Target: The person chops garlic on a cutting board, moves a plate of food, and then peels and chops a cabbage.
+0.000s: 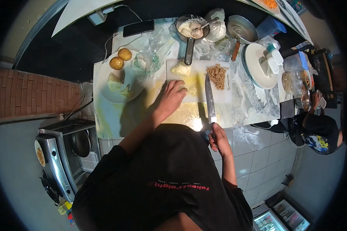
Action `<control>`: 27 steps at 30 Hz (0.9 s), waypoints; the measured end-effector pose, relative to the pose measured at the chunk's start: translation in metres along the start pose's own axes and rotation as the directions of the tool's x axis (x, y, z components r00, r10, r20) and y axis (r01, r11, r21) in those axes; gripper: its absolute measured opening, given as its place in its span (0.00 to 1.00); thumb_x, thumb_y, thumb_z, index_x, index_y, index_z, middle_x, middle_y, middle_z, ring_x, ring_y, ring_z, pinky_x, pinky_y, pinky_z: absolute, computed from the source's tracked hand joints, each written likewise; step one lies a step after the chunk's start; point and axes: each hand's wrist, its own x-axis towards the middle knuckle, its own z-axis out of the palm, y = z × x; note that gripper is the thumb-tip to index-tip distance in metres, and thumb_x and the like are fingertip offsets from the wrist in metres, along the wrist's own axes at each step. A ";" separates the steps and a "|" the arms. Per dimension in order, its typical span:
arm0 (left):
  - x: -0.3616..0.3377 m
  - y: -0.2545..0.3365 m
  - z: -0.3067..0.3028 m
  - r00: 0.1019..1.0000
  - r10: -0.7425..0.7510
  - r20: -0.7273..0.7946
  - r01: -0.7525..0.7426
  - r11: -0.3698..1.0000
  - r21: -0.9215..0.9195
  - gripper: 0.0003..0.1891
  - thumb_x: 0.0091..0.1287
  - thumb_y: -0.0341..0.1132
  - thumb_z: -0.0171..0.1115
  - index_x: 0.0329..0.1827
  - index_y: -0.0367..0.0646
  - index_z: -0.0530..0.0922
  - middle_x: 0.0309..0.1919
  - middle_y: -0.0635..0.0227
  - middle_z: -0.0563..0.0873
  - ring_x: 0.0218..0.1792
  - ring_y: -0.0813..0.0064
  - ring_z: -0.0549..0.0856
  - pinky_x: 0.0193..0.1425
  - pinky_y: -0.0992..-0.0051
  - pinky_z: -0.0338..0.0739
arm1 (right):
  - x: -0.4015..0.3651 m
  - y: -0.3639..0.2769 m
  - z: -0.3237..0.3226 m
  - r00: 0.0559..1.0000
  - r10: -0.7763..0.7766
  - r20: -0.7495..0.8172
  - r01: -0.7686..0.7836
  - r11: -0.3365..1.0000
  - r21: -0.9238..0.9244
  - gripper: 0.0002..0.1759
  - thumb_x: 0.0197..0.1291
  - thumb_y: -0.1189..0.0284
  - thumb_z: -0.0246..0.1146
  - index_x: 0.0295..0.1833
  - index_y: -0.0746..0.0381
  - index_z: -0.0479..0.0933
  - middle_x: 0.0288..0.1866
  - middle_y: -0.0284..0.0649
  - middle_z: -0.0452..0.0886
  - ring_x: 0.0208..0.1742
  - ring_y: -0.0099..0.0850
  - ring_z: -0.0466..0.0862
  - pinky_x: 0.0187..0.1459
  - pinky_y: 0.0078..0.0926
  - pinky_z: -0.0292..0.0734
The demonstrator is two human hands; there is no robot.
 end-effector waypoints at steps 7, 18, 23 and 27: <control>-0.002 0.009 -0.011 0.998 -0.022 -0.052 0.021 1.000 -0.004 0.21 0.65 0.24 0.57 0.62 0.45 0.78 0.55 0.60 0.80 0.63 0.59 0.75 0.69 0.61 0.68 | -0.001 0.010 0.003 1.000 0.001 -0.006 -0.001 1.000 -0.007 0.22 0.78 0.49 0.49 0.39 0.55 0.65 0.18 0.28 0.63 0.13 0.15 0.57 0.12 0.17 0.51; 0.007 0.004 -0.014 0.998 -0.039 -0.057 0.047 0.989 0.143 0.22 0.63 0.39 0.68 0.60 0.42 0.78 0.54 0.61 0.80 0.59 0.59 0.75 0.65 0.59 0.66 | -0.003 0.008 0.004 1.000 -0.002 0.004 0.002 1.000 -0.026 0.22 0.78 0.48 0.49 0.38 0.55 0.65 0.18 0.28 0.62 0.12 0.16 0.57 0.12 0.17 0.51; 0.000 0.003 -0.001 0.996 -0.077 -0.044 0.084 0.976 0.202 0.27 0.58 0.48 0.74 0.56 0.42 0.79 0.52 0.63 0.79 0.59 0.60 0.73 0.63 0.59 0.65 | -0.003 0.010 0.004 1.000 0.002 0.020 -0.001 1.000 -0.025 0.23 0.78 0.48 0.50 0.38 0.55 0.65 0.17 0.27 0.61 0.13 0.16 0.57 0.12 0.18 0.51; -0.002 -0.006 0.008 0.997 -0.073 -0.034 0.078 0.980 0.184 0.21 0.60 0.44 0.72 0.52 0.42 0.81 0.50 0.65 0.80 0.58 0.61 0.74 0.62 0.60 0.65 | -0.003 0.012 0.002 1.000 0.008 0.022 -0.007 0.999 -0.041 0.22 0.77 0.47 0.50 0.39 0.55 0.65 0.19 0.29 0.63 0.13 0.17 0.59 0.12 0.18 0.52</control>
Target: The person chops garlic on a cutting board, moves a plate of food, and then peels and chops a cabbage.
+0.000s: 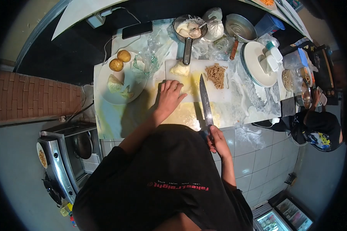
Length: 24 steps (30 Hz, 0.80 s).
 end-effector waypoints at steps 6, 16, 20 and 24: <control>-0.001 -0.003 0.003 0.999 0.035 -0.033 -0.037 0.996 -0.077 0.13 0.62 0.36 0.69 0.48 0.44 0.82 0.50 0.68 0.81 0.57 0.65 0.76 0.61 0.63 0.68 | 0.000 -0.003 0.006 0.999 -0.016 -0.047 0.013 0.999 -0.052 0.22 0.78 0.49 0.49 0.39 0.56 0.68 0.17 0.27 0.61 0.12 0.15 0.57 0.12 0.18 0.52; 0.002 -0.010 0.010 0.998 -0.012 -0.065 -0.008 0.955 -0.295 0.08 0.60 0.28 0.68 0.42 0.43 0.82 0.39 0.65 0.85 0.46 0.61 0.83 0.57 0.64 0.71 | 0.021 0.028 0.003 0.911 -0.370 -0.183 0.179 0.754 -0.632 0.25 0.78 0.55 0.52 0.44 0.70 0.74 0.25 0.48 0.77 0.29 0.41 0.78 0.35 0.40 0.72; -0.003 -0.014 0.013 0.985 0.075 -0.157 -0.113 0.960 -0.255 0.06 0.60 0.28 0.68 0.39 0.45 0.83 0.39 0.68 0.86 0.43 0.64 0.83 0.55 0.66 0.71 | 0.011 0.009 0.016 0.905 -0.383 -0.186 0.153 0.699 -0.698 0.22 0.78 0.58 0.52 0.45 0.71 0.72 0.25 0.59 0.77 0.29 0.57 0.80 0.33 0.45 0.71; -0.008 -0.013 0.014 0.959 0.100 -0.266 -0.158 0.965 -0.209 0.05 0.59 0.27 0.68 0.37 0.46 0.85 0.40 0.72 0.87 0.45 0.68 0.82 0.55 0.67 0.69 | 0.010 -0.003 0.030 0.916 -0.350 -0.197 0.104 0.680 -0.726 0.21 0.77 0.59 0.52 0.47 0.71 0.72 0.27 0.65 0.77 0.37 0.67 0.78 0.34 0.53 0.71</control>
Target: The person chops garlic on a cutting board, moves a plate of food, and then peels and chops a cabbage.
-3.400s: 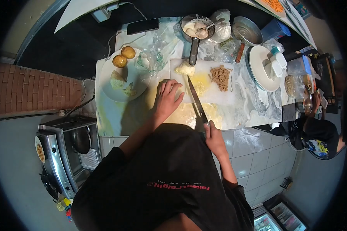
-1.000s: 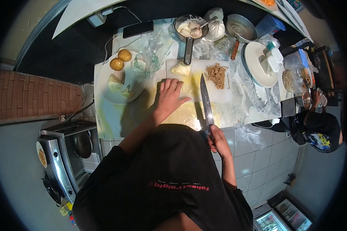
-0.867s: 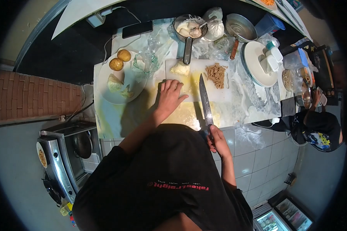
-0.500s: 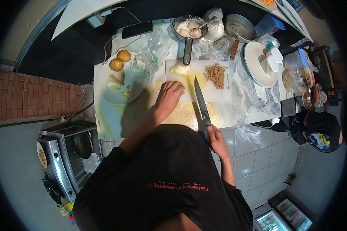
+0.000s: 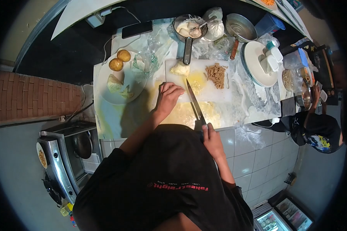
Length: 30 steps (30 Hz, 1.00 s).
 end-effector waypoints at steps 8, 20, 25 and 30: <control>-0.006 -0.004 0.006 0.999 -0.045 -0.024 0.045 0.999 -0.022 0.05 0.60 0.26 0.67 0.38 0.45 0.85 0.39 0.73 0.87 0.46 0.67 0.82 0.53 0.65 0.70 | 0.003 -0.002 0.007 1.000 -0.001 0.016 0.002 0.998 -0.058 0.17 0.77 0.61 0.51 0.47 0.67 0.69 0.27 0.66 0.79 0.36 0.70 0.78 0.35 0.63 0.71; -0.009 -0.002 0.014 0.949 -0.316 -0.004 0.308 0.929 -0.206 0.11 0.63 0.29 0.69 0.46 0.44 0.78 0.38 0.70 0.87 0.45 0.60 0.82 0.51 0.62 0.72 | 0.010 0.011 0.023 0.989 -0.140 -0.039 0.124 0.952 -0.280 0.15 0.76 0.62 0.53 0.45 0.65 0.67 0.24 0.63 0.79 0.29 0.66 0.81 0.28 0.61 0.76; -0.006 -0.002 0.010 0.961 -0.276 0.013 0.274 0.945 -0.179 0.10 0.64 0.28 0.68 0.46 0.43 0.77 0.38 0.69 0.87 0.44 0.58 0.82 0.52 0.61 0.72 | 0.010 -0.001 0.020 0.998 -0.065 -0.002 0.059 0.925 -0.375 0.16 0.77 0.61 0.52 0.47 0.64 0.66 0.25 0.64 0.80 0.30 0.66 0.82 0.29 0.61 0.77; -0.006 -0.002 0.008 0.956 -0.290 0.039 0.292 0.935 -0.199 0.09 0.65 0.29 0.67 0.46 0.44 0.77 0.37 0.68 0.87 0.44 0.58 0.82 0.52 0.61 0.72 | 0.015 -0.012 0.017 0.999 -0.034 0.021 0.040 0.909 -0.415 0.16 0.77 0.60 0.51 0.48 0.64 0.66 0.26 0.64 0.81 0.31 0.67 0.82 0.31 0.62 0.77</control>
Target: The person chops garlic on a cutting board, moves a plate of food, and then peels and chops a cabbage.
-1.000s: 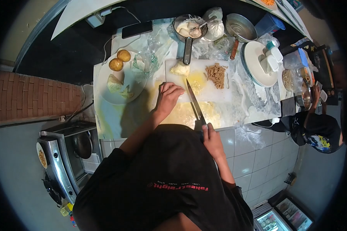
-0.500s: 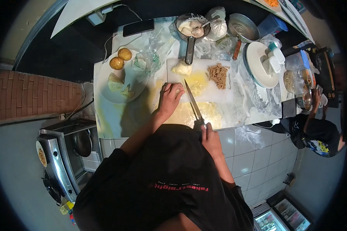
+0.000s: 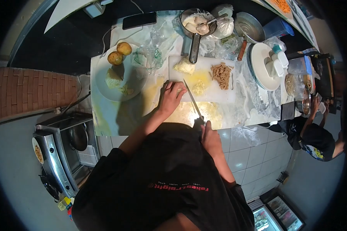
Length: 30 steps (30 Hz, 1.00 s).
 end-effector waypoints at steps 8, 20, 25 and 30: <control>0.000 -0.001 -0.001 1.000 0.016 -0.007 -0.016 1.000 -0.001 0.07 0.66 0.29 0.66 0.44 0.45 0.78 0.38 0.70 0.86 0.45 0.61 0.81 0.52 0.63 0.71 | 0.014 0.005 -0.009 0.999 -0.039 0.035 0.037 0.998 0.046 0.14 0.77 0.62 0.52 0.49 0.64 0.66 0.26 0.65 0.80 0.32 0.67 0.81 0.32 0.62 0.76; 0.003 0.005 0.001 0.997 0.049 0.056 -0.049 0.999 -0.001 0.10 0.65 0.27 0.65 0.48 0.44 0.78 0.37 0.69 0.85 0.47 0.61 0.79 0.53 0.63 0.71 | -0.015 0.020 0.001 0.998 0.058 -0.017 -0.058 0.998 0.040 0.16 0.77 0.59 0.51 0.50 0.63 0.67 0.26 0.65 0.80 0.31 0.68 0.81 0.31 0.63 0.76; 0.003 0.011 -0.002 0.996 0.037 0.084 -0.036 0.999 -0.015 0.14 0.66 0.25 0.64 0.54 0.42 0.76 0.37 0.65 0.85 0.48 0.56 0.79 0.55 0.61 0.73 | -0.018 0.014 0.002 0.997 0.078 -0.015 -0.078 0.995 0.055 0.16 0.77 0.59 0.51 0.50 0.62 0.67 0.26 0.65 0.80 0.31 0.67 0.82 0.31 0.62 0.77; 0.001 0.007 0.001 0.996 0.042 0.076 -0.041 0.999 -0.008 0.15 0.67 0.26 0.63 0.56 0.41 0.75 0.39 0.64 0.86 0.49 0.55 0.79 0.56 0.61 0.73 | -0.017 0.016 0.007 0.998 0.056 -0.013 -0.055 0.997 0.055 0.16 0.77 0.58 0.51 0.50 0.62 0.67 0.26 0.64 0.81 0.31 0.67 0.82 0.31 0.62 0.77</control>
